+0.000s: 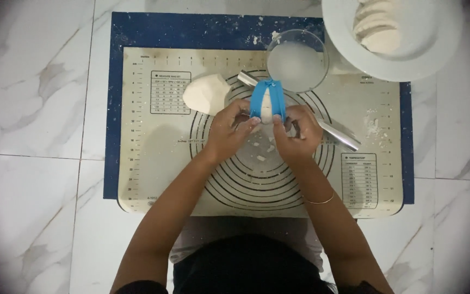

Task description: Preparing dough shapes by flattening dough and using a plastic mold on a silicone mat.

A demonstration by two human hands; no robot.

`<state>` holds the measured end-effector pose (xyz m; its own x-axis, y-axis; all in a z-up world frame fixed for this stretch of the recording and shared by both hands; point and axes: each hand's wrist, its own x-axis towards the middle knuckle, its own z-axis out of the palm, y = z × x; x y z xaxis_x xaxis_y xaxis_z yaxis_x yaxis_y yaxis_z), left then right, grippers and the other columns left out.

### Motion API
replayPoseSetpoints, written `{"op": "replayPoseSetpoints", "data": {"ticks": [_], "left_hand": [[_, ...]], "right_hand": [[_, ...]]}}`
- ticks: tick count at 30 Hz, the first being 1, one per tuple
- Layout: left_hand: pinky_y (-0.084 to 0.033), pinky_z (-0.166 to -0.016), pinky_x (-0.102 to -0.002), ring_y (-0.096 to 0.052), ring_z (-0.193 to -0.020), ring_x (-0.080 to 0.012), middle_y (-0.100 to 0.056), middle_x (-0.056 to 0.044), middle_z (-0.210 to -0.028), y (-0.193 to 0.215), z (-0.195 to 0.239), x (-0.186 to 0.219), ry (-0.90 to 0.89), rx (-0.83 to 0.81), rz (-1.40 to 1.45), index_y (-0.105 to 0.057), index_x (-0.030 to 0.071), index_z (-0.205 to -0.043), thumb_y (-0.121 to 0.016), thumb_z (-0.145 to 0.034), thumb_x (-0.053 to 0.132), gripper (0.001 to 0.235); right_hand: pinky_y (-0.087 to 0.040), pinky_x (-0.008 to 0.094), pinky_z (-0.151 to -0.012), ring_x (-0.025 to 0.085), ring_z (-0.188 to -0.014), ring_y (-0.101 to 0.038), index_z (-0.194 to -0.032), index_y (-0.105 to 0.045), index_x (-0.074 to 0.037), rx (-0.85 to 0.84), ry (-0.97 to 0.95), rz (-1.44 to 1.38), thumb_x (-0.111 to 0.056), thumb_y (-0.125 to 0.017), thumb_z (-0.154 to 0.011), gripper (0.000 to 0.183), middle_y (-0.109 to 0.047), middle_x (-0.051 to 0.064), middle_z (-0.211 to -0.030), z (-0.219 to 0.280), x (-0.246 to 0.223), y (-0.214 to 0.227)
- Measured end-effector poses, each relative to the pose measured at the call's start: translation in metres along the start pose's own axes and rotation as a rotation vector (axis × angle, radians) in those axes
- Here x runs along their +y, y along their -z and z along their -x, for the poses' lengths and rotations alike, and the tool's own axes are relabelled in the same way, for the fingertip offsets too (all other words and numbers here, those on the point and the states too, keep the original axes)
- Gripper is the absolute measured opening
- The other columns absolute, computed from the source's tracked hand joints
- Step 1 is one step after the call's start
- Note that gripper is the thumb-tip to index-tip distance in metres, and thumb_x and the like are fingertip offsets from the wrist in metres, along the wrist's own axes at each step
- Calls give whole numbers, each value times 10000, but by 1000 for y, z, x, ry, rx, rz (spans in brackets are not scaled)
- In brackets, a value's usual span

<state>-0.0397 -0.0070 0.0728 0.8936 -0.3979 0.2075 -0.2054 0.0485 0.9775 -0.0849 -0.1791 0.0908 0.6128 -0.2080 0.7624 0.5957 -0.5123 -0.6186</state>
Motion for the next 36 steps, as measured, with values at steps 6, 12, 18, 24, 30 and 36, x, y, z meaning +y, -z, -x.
{"op": "replayPoseSetpoints", "data": {"ticks": [6, 12, 18, 24, 30, 36], "left_hand": [[-599, -904, -516, -708, -1021, -351, -690, -152, -1006, 3, -1, 7, -22, -29, -25, -620, 67, -1099, -650, -1003, 343, 294], [-583, -920, -546, -695, -1034, -343, -690, -153, -1020, 7, -1, 13, 46, -47, 3, -617, 75, -1157, -629, -1017, 301, 266], [-578, -917, -548, -680, -1036, -334, -651, -161, -1005, 11, -3, 8, 61, -48, 26, -602, 67, -1199, -495, -1075, 375, 348], [-586, -973, -518, -644, -1200, -350, -665, -214, -1261, 9, -4, 15, 190, -1, 241, -600, 42, -1342, -453, -1094, 329, 407], [-590, -967, -530, -621, -1226, -401, -622, -267, -1320, 8, -5, 11, 223, 28, 304, -580, 14, -1379, -494, -1086, 326, 437], [-556, -1022, -553, -606, -1242, -402, -633, -257, -1298, 6, -5, 26, 155, 46, 186, -619, -2, -1320, -539, -1065, 320, 418]], "right_hand": [[-417, 313, -436, 203, -494, -528, -835, -639, 0, 23, -77, -28, -87, -716, -975, 182, -553, 89, -636, 3, 4, 0], [-434, 324, -526, 183, -554, -551, -855, -639, -1, 20, -218, -169, -114, -666, -1010, 193, -585, 104, -676, 2, 7, 7], [-432, 294, -560, 108, -587, -503, -833, -590, -51, 98, -401, -373, -123, -560, -1049, 231, -521, 24, -645, 8, 15, 6], [-451, 259, -521, 102, -569, -526, -823, -560, -141, -6, -951, -773, -283, -542, -1063, 279, -530, -12, -654, -6, 6, 7], [-528, 283, -676, 89, -748, -629, -1215, -568, -66, -22, -752, -585, -320, -560, -1065, 296, -602, 12, -850, -15, -11, 7], [-538, 348, -744, 284, -931, -616, -1207, -595, 56, 63, -52, 45, -148, -543, -1058, 258, -556, 154, -1092, 3, 1, 1]]}}
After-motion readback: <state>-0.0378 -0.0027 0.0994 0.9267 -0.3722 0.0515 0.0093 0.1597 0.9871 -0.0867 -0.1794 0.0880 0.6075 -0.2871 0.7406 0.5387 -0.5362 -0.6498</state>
